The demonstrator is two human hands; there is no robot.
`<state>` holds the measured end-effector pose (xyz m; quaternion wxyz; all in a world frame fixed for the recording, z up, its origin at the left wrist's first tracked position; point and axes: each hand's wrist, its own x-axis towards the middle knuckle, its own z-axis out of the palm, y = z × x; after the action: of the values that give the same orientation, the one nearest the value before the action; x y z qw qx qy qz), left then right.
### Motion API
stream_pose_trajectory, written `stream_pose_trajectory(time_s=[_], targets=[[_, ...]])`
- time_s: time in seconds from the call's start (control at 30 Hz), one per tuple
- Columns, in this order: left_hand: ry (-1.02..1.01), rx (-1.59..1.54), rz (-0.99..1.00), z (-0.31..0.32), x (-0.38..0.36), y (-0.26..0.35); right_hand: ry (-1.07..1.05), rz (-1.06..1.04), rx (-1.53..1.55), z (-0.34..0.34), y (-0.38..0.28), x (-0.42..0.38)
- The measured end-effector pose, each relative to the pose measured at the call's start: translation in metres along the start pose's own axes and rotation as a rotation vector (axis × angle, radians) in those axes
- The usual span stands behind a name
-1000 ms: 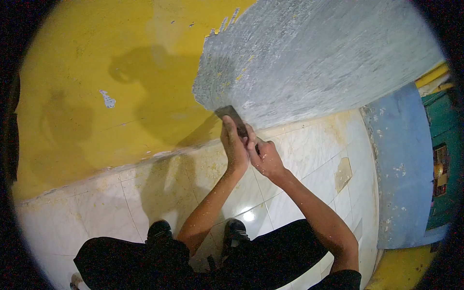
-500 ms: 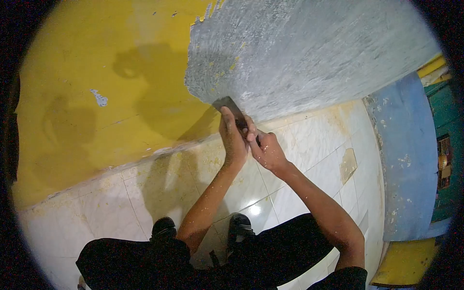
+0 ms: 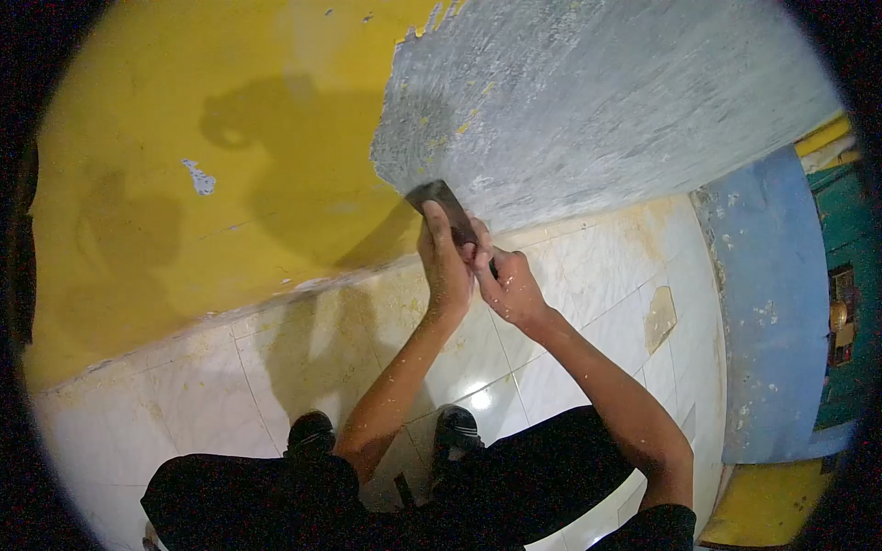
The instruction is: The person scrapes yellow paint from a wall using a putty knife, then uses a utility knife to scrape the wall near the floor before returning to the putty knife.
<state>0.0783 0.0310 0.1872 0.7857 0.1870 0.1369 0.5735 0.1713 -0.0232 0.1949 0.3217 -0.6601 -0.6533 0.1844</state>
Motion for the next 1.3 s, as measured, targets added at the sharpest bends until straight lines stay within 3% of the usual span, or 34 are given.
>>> stream_pose_trajectory(time_s=[0.27, 0.37, 0.43, 0.5, 0.57, 0.6, 0.73, 0.8, 0.83, 0.93, 1.0, 1.1, 1.3], targets=[[-0.006, -0.034, -0.011, 0.0, -0.002, 0.001, -0.112, 0.187, -0.092, -0.01, -0.012, -0.001], [-0.023, -0.049, 0.004, 0.003, -0.002, 0.019, -0.079, 0.047, -0.079, -0.009, -0.023, 0.0], [-0.088, -0.039, 0.036, 0.006, -0.003, 0.022, -0.105, 0.084, -0.058, -0.013, -0.033, 0.003], [0.013, 0.018, 0.006, 0.011, -0.002, 0.023, -0.127, 0.098, -0.032, -0.01, -0.031, 0.002], [-0.065, 0.01, 0.061, 0.005, 0.0, 0.013, 0.053, -0.133, -0.03, -0.001, -0.007, 0.001], [-0.024, 0.001, 0.028, 0.005, -0.001, 0.009, -0.011, -0.029, -0.027, -0.002, 0.001, -0.002], [-0.03, -0.025, -0.009, 0.004, -0.001, 0.015, -0.028, 0.014, -0.039, -0.005, -0.011, -0.005], [-0.047, 0.021, -0.004, 0.015, -0.004, 0.04, -0.116, 0.204, 0.106, -0.009, -0.035, -0.002], [-0.049, 0.027, -0.011, 0.018, -0.004, 0.043, -0.11, 0.209, 0.112, -0.008, -0.033, -0.001], [-0.124, 0.003, -0.005, 0.013, 0.0, 0.038, 0.007, -0.05, 0.034, -0.003, -0.029, 0.004], [-0.095, 0.005, 0.001, 0.004, -0.001, 0.025, -0.077, 0.183, 0.138, -0.002, -0.025, -0.001], [-0.029, -0.014, -0.045, -0.004, -0.004, 0.017, -0.114, 0.247, 0.082, -0.001, -0.023, -0.002], [-0.024, -0.035, -0.011, -0.006, -0.003, 0.014, -0.093, 0.176, 0.028, -0.001, -0.027, -0.003]])
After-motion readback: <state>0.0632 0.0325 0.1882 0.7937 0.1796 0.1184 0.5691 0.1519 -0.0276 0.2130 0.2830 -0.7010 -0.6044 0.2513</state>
